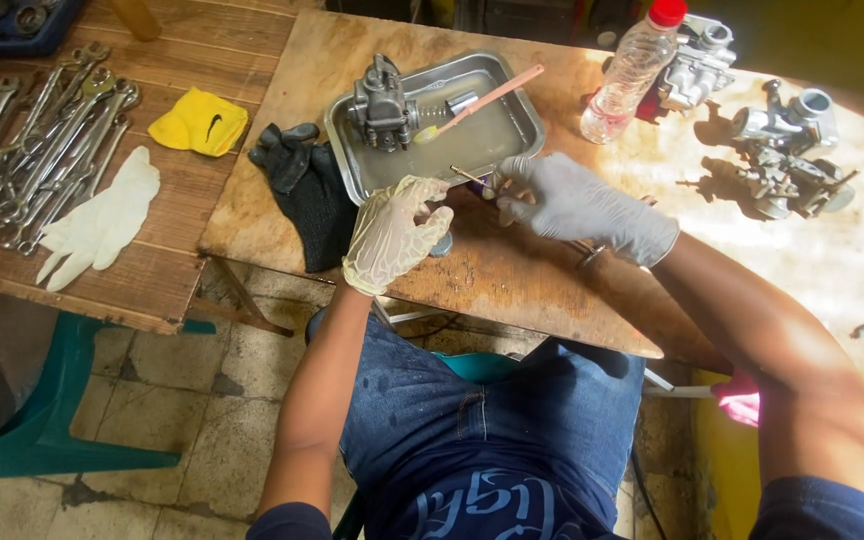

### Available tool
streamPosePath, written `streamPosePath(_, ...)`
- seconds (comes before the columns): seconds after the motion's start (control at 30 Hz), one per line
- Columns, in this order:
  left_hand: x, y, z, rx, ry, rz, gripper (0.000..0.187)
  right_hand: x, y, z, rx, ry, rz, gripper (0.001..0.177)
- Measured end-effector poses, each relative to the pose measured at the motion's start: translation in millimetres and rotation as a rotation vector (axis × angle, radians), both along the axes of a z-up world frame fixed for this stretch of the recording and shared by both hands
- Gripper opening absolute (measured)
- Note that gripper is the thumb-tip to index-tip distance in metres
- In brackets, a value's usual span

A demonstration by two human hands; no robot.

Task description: The person cleans a small metal carburetor part using a toothbrush and a screwdriver. They scrub the part, dip it in a tray of liquid, and use the screwdriver to clean small holes and crevices.

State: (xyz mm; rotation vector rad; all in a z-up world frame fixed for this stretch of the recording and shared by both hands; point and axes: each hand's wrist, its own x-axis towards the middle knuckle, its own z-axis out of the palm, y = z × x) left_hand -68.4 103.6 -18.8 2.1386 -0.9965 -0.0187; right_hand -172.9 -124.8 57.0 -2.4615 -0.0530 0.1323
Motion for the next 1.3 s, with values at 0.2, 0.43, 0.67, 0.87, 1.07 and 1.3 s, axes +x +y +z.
streamPosePath(0.2,-11,3,7,0.026,-0.073,-0.017,0.034,-27,29,7,0.455,0.014,-0.271,0.004)
streamPosePath(0.43,-25,5,-1,0.159,-0.081,-0.049,0.041,-16,38,-66,0.812,-0.109,-0.363,0.008)
streamPosePath(0.67,-27,19,4,0.238,-0.184,-0.125,0.061,-7,50,-71,0.928,-0.044,-0.300,0.007)
streamPosePath(0.87,-6,10,-61,0.283,-0.149,-0.076,0.078,-5,48,-72,0.860,-0.021,-0.332,0.010)
streamPosePath(1.07,-3,4,-113,0.224,-0.244,0.048,0.081,1,46,-85,0.801,-0.034,-0.307,0.012)
streamPosePath(1.3,0,0,-123,0.062,-0.410,0.133,0.075,-4,50,-105,0.578,-0.163,-0.246,0.009)
